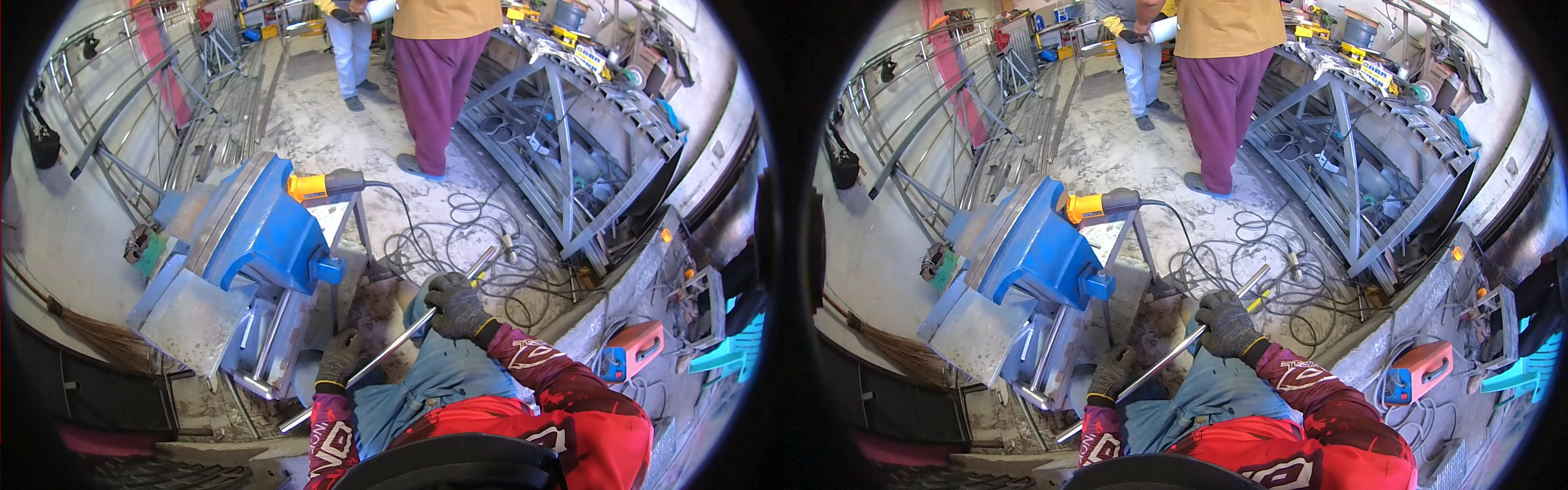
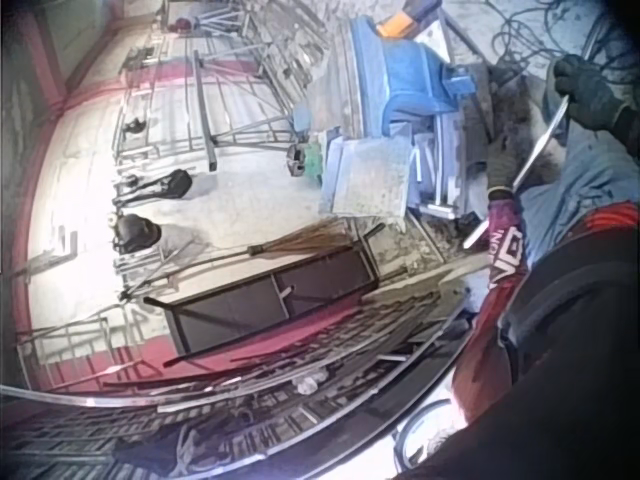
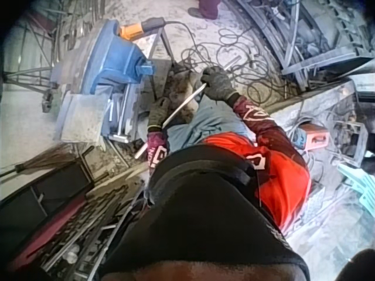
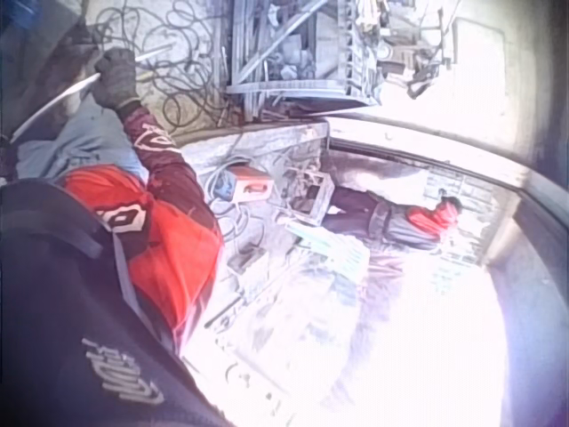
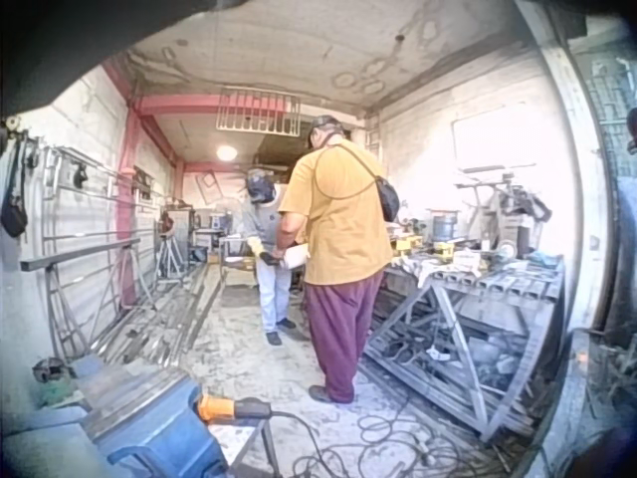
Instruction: The person secures a metal sheet in a vise, shapes it by striking it with a hammer, and unclamps the sheet. Afterward, the person bends a metal rod with gloved hands.
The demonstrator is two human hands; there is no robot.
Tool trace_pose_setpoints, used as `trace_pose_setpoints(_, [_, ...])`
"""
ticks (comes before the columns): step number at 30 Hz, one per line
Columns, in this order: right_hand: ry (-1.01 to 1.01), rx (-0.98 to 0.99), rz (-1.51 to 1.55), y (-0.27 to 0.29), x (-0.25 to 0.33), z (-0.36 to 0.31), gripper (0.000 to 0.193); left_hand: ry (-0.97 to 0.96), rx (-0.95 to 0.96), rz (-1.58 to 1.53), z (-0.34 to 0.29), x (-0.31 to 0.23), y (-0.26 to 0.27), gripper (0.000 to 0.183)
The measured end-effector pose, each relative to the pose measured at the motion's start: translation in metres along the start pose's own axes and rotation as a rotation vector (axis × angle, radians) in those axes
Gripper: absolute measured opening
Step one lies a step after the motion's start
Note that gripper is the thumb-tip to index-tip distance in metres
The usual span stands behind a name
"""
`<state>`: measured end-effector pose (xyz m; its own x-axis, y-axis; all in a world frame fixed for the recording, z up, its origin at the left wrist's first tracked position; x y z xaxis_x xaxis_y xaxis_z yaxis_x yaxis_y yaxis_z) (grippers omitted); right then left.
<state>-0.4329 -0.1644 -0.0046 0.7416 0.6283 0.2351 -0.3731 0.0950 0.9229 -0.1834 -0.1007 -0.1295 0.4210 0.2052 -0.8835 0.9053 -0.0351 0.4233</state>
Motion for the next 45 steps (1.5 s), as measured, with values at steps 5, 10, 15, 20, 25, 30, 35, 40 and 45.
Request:
trace_pose_setpoints(5, [0.027, -0.06, -0.034, 0.003, 0.0, -0.001, 0.025, 0.005, 0.018, 0.003, 0.001, 0.001, -0.001, 0.039])
trace_pose_setpoints(10, [0.027, -0.056, -0.016, 0.0, -0.003, -0.001, 0.025, 0.037, 0.037, 0.006, -0.001, -0.004, -0.003, 0.041])
trace_pose_setpoints(15, [0.022, -0.051, -0.01, -0.002, -0.003, -0.001, 0.025, 0.003, 0.047, 0.023, -0.001, -0.006, -0.003, 0.04])
trace_pose_setpoints(20, [0.03, -0.053, -0.021, -0.002, -0.002, -0.001, 0.025, -0.045, 0.044, 0.023, 0.0, -0.003, -0.003, 0.038])
trace_pose_setpoints(25, [0.03, -0.043, -0.024, -0.003, -0.002, -0.001, 0.025, -0.026, 0.053, 0.017, 0.001, 0.001, -0.004, 0.037])
trace_pose_setpoints(30, [0.011, -0.038, -0.008, 0.002, 0.0, -0.001, 0.024, -0.037, 0.037, 0.014, -0.002, -0.013, -0.003, 0.039])
trace_pose_setpoints(35, [0.002, -0.037, 0.016, 0.0, -0.003, -0.002, 0.024, 0.039, 0.052, -0.004, -0.007, -0.02, -0.001, 0.04])
trace_pose_setpoints(40, [-0.003, -0.025, -0.005, 0.002, 0.0, -0.001, 0.025, 0.045, 0.046, -0.054, -0.007, -0.014, -0.001, 0.039])
trace_pose_setpoints(45, [-0.009, -0.015, 0.002, 0.001, 0.0, -0.001, 0.025, 0.069, 0.06, -0.081, -0.004, -0.003, -0.003, 0.038])
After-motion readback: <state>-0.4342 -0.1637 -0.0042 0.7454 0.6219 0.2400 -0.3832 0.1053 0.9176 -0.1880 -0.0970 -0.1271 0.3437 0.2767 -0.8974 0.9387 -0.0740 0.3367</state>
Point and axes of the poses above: each hand's wrist, its own z-axis towards the middle knuckle, its own y-axis out of the back of the hand, x = y × z, the point moved 10 cm from there along z, towards the middle knuckle, and after that the axes turned 8 degrees about -z, right-handed, at the moved point
